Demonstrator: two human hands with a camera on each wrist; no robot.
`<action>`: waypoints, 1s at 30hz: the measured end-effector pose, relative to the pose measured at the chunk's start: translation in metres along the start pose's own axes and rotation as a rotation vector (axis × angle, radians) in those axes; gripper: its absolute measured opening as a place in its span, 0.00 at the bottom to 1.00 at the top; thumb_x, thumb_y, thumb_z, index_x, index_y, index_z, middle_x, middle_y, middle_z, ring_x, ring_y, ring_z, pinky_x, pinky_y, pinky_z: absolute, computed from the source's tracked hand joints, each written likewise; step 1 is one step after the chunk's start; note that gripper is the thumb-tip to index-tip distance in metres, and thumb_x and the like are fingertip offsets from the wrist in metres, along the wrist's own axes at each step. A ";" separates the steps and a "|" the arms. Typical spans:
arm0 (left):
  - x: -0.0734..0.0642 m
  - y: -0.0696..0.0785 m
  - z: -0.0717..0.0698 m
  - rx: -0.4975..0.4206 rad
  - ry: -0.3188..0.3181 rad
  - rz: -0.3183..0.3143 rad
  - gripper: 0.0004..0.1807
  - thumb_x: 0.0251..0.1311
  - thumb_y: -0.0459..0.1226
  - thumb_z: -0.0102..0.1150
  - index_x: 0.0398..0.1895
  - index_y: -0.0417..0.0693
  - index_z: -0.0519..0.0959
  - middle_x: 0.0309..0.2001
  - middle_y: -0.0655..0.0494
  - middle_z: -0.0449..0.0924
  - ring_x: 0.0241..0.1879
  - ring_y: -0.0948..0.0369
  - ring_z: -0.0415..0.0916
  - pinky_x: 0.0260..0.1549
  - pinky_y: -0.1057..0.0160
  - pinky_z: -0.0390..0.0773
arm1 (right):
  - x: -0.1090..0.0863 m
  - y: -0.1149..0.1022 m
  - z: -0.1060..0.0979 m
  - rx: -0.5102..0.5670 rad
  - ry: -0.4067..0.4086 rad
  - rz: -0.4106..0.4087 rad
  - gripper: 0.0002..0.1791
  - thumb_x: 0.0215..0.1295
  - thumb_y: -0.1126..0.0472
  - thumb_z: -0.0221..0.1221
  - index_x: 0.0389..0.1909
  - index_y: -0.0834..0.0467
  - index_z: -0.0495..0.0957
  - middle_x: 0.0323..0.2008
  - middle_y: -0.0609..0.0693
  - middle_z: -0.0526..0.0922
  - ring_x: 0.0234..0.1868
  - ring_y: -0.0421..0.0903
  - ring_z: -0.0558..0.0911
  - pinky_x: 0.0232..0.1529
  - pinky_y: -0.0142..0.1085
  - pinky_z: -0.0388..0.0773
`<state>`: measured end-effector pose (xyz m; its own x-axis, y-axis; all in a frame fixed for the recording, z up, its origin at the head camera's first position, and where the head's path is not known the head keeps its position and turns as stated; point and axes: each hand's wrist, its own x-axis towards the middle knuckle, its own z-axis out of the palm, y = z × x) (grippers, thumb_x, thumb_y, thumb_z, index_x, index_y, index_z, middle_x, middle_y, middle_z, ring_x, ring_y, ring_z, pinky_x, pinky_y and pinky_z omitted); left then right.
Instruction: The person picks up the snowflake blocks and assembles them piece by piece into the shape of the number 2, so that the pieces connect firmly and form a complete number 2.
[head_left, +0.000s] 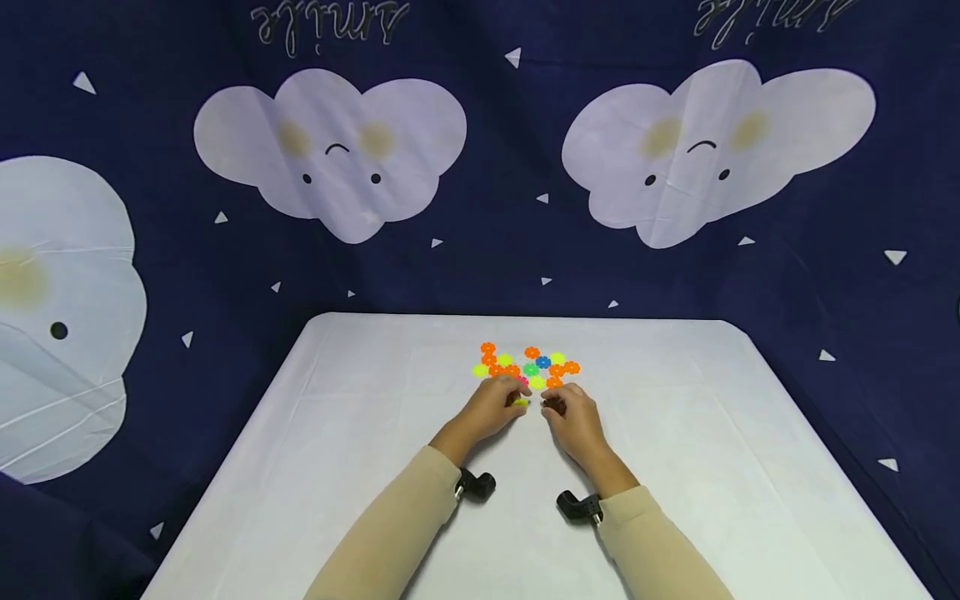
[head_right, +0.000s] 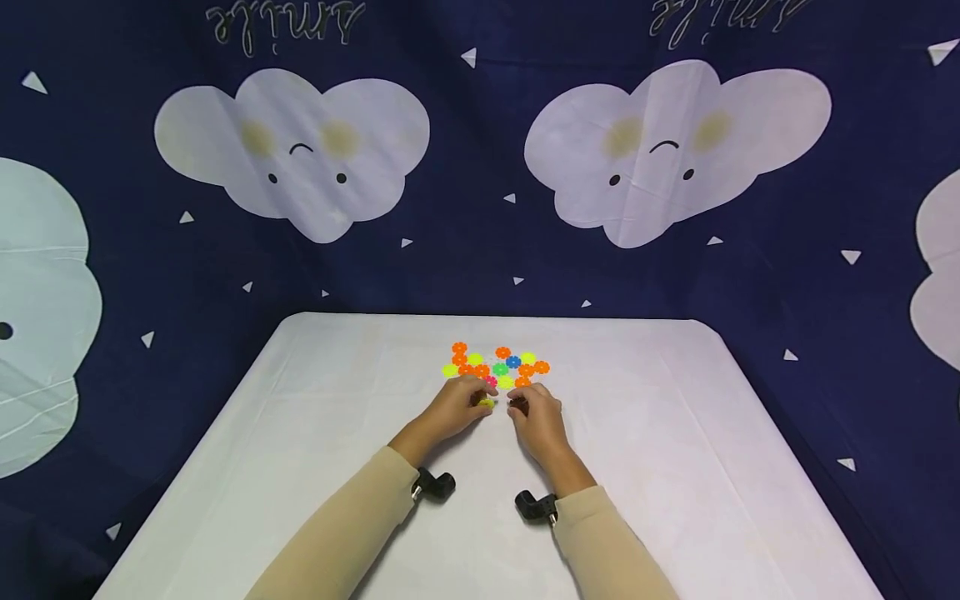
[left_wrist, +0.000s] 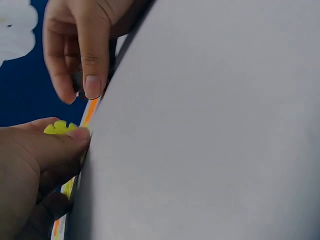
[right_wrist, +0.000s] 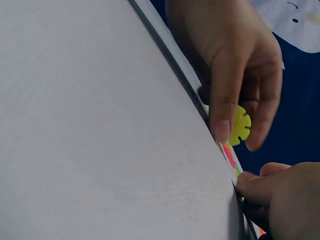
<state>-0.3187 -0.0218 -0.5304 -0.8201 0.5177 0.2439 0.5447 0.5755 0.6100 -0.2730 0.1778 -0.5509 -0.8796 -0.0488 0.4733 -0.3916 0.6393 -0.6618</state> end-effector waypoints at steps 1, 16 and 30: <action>-0.003 -0.001 0.000 -0.030 0.023 -0.008 0.08 0.64 0.33 0.75 0.45 0.46 0.89 0.36 0.62 0.81 0.35 0.65 0.74 0.37 0.66 0.78 | -0.001 -0.001 0.000 0.010 0.010 0.000 0.11 0.60 0.74 0.74 0.42 0.63 0.87 0.37 0.53 0.83 0.35 0.50 0.83 0.42 0.46 0.81; -0.028 -0.011 0.003 -0.431 0.251 -0.100 0.08 0.62 0.33 0.76 0.44 0.45 0.92 0.38 0.60 0.90 0.39 0.65 0.86 0.41 0.65 0.85 | -0.001 -0.019 -0.001 0.685 -0.020 0.382 0.12 0.68 0.77 0.65 0.51 0.75 0.82 0.47 0.67 0.87 0.42 0.54 0.90 0.44 0.41 0.87; -0.030 -0.011 0.004 -0.389 0.280 -0.013 0.09 0.63 0.30 0.74 0.45 0.44 0.92 0.42 0.57 0.90 0.38 0.66 0.85 0.39 0.65 0.85 | -0.002 -0.023 0.004 0.764 -0.033 0.412 0.12 0.69 0.77 0.64 0.52 0.76 0.82 0.47 0.68 0.86 0.42 0.52 0.90 0.46 0.43 0.87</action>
<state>-0.2990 -0.0413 -0.5475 -0.8709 0.2914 0.3957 0.4723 0.2737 0.8379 -0.2634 0.1603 -0.5389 -0.9940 0.0431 0.1009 -0.1040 -0.0789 -0.9914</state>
